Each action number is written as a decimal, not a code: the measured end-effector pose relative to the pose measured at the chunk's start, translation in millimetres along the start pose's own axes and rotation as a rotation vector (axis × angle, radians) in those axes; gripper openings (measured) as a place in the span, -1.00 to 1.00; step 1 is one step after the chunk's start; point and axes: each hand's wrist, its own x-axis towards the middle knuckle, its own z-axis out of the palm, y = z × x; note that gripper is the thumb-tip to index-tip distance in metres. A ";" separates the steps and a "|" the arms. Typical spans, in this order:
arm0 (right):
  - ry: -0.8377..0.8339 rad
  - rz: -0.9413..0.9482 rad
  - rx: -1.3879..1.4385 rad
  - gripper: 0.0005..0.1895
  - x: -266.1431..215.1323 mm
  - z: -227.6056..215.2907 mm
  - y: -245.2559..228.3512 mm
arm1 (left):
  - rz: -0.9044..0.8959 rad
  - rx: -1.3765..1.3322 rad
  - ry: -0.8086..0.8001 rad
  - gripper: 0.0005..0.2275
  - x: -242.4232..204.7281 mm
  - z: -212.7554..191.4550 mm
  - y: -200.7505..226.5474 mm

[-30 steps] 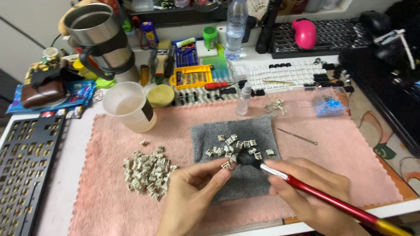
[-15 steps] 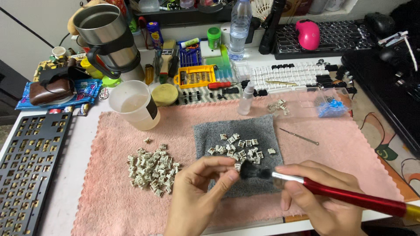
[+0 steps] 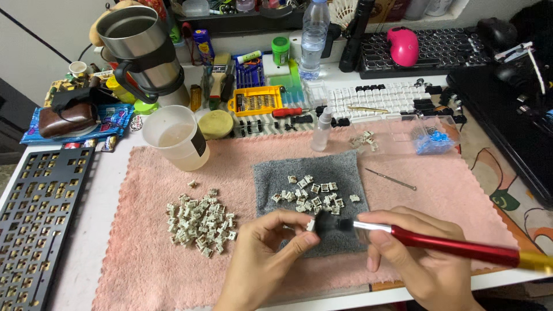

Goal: The person cleans individual keyboard switches one at a time using a brush. They pick up each switch, brush it, and place it on a gray cloth on the desk.

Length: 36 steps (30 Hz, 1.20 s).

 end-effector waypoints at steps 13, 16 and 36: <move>-0.053 -0.194 -0.162 -0.69 -0.2 -3.9 -8.0 | -0.060 -0.269 -0.153 -0.75 1.2 -11.0 -30.2; -0.002 -0.341 -0.218 -0.70 1.5 3.7 -15.2 | -0.282 -0.640 -0.155 -0.72 -1.2 0.0 -43.9; -0.188 -0.236 -0.070 -0.71 18.3 -14.5 -1.0 | 0.312 -0.272 -0.097 -0.76 13.8 -6.8 -78.7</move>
